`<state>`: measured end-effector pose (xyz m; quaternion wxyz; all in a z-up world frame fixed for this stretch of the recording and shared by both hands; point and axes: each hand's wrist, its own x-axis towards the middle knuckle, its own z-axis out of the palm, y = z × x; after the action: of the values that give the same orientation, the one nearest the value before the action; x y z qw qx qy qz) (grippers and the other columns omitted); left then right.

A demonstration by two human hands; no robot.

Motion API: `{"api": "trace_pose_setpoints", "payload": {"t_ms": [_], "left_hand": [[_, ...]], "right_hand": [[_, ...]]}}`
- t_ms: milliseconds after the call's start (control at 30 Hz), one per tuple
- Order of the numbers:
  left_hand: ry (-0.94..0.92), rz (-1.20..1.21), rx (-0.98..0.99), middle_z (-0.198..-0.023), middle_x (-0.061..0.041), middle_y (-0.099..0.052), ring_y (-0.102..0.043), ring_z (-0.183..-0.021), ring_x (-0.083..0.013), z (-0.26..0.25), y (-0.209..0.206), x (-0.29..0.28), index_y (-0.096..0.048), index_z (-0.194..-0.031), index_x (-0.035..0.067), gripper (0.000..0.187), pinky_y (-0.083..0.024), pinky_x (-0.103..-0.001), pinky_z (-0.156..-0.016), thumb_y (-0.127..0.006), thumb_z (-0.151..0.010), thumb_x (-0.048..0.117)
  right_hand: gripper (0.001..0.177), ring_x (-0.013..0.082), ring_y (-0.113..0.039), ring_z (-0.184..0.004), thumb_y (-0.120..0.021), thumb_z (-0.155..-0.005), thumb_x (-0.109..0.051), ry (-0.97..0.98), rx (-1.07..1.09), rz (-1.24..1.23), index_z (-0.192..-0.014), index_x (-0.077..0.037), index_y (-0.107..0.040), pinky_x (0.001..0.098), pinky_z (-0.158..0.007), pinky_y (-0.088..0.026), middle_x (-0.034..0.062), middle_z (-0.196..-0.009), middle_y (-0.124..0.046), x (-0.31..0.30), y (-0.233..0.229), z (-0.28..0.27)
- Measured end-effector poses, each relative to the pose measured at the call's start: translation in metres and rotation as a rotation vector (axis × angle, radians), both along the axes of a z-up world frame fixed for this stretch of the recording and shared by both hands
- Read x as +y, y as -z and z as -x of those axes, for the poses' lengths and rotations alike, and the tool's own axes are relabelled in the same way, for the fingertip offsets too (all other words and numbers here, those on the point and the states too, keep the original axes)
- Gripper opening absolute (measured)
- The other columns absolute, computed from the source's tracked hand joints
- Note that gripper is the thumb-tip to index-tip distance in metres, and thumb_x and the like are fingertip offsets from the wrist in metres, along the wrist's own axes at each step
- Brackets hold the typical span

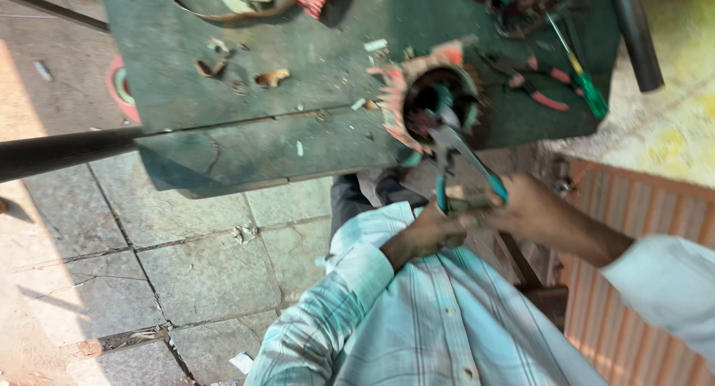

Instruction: The person uses pliers and a screwdriver to remove copper windings from a cylindrical electrical component on a workbench. They repeatedly pull and cut wires, placing removed pieces on the table. The person rotates the component and adjusts their grip throughout the process.

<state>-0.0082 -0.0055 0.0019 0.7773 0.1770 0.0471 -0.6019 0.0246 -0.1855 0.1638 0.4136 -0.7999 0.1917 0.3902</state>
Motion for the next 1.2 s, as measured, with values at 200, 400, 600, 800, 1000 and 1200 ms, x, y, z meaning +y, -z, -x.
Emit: {"api": "trace_pose_setpoints", "payload": {"t_ms": [200, 400, 600, 800, 1000, 1200], "left_hand": [[0.020, 0.098, -0.008, -0.095, -0.003, -0.056, -0.059, -0.086, -0.0154, -0.034, -0.024, 0.014, -0.058, -0.122, 0.005, 0.042, -0.056, -0.035, -0.076, -0.080, -0.102, 0.035], [0.355, -0.268, -1.037, -0.119, -0.017, -0.071, -0.069, -0.105, -0.0222, -0.113, -0.080, 0.083, -0.073, -0.106, -0.001, 0.039, -0.062, -0.032, -0.084, -0.086, -0.081, 0.025], [-0.467, -0.531, -1.126, -0.087, -0.004, -0.068, -0.066, -0.077, -0.0089, -0.209, -0.108, 0.098, -0.060, -0.097, 0.004, 0.017, -0.056, -0.026, -0.066, -0.071, -0.108, 0.009], [-0.536, -0.787, -1.795, -0.101, -0.008, -0.074, -0.073, -0.090, -0.0238, -0.281, -0.087, 0.027, -0.068, -0.112, 0.006, 0.047, -0.060, -0.040, -0.073, -0.081, -0.099, 0.049], [0.075, -0.856, -1.759, -0.091, -0.008, -0.079, -0.078, -0.084, -0.0241, -0.286, -0.079, 0.005, -0.079, -0.107, 0.015, 0.059, -0.060, -0.042, -0.075, -0.076, -0.083, 0.068], [0.176, -0.947, -1.791, -0.083, -0.008, -0.079, -0.077, -0.078, -0.0245, -0.288, -0.086, 0.004, -0.082, -0.102, 0.018, 0.058, -0.060, -0.044, -0.070, -0.069, -0.084, 0.072]], "right_hand": [[0.043, 0.0067, -0.037, -0.053, -0.078, -0.087, -0.033, 0.463, 0.189, -0.370, -0.110, -0.009, -0.051, 0.0262, -0.039, -0.025, -0.0050, -0.074, -0.050, 0.010, 0.009, -0.003], [0.054, 0.0099, -0.055, -0.062, -0.068, -0.089, -0.036, 0.467, 0.326, -0.573, -0.135, -0.011, -0.057, 0.0266, -0.047, -0.042, 0.0018, -0.083, -0.062, 0.009, 0.024, 0.002], [0.052, 0.0195, -0.066, -0.083, -0.054, -0.103, -0.043, 0.333, 0.201, -0.509, -0.131, 0.000, -0.063, 0.0374, -0.071, -0.054, 0.0103, -0.094, -0.070, -0.009, 0.034, 0.019], [0.058, 0.0193, -0.064, -0.110, -0.050, -0.098, -0.047, 0.144, 0.094, -0.345, -0.138, -0.008, -0.066, 0.0405, -0.091, -0.051, 0.0096, -0.122, -0.075, -0.015, 0.027, 0.018], [0.059, 0.0208, -0.065, -0.116, -0.053, -0.097, -0.049, 0.124, 0.013, -0.278, -0.139, -0.009, -0.064, 0.0428, -0.100, -0.050, 0.0095, -0.121, -0.074, -0.002, 0.033, 0.032], [0.058, 0.0227, -0.062, -0.096, -0.051, -0.103, -0.051, 0.060, 0.066, -0.068, -0.138, -0.007, -0.064, 0.0449, -0.101, -0.042, 0.0145, -0.089, -0.069, 0.012, 0.031, 0.033]]}}
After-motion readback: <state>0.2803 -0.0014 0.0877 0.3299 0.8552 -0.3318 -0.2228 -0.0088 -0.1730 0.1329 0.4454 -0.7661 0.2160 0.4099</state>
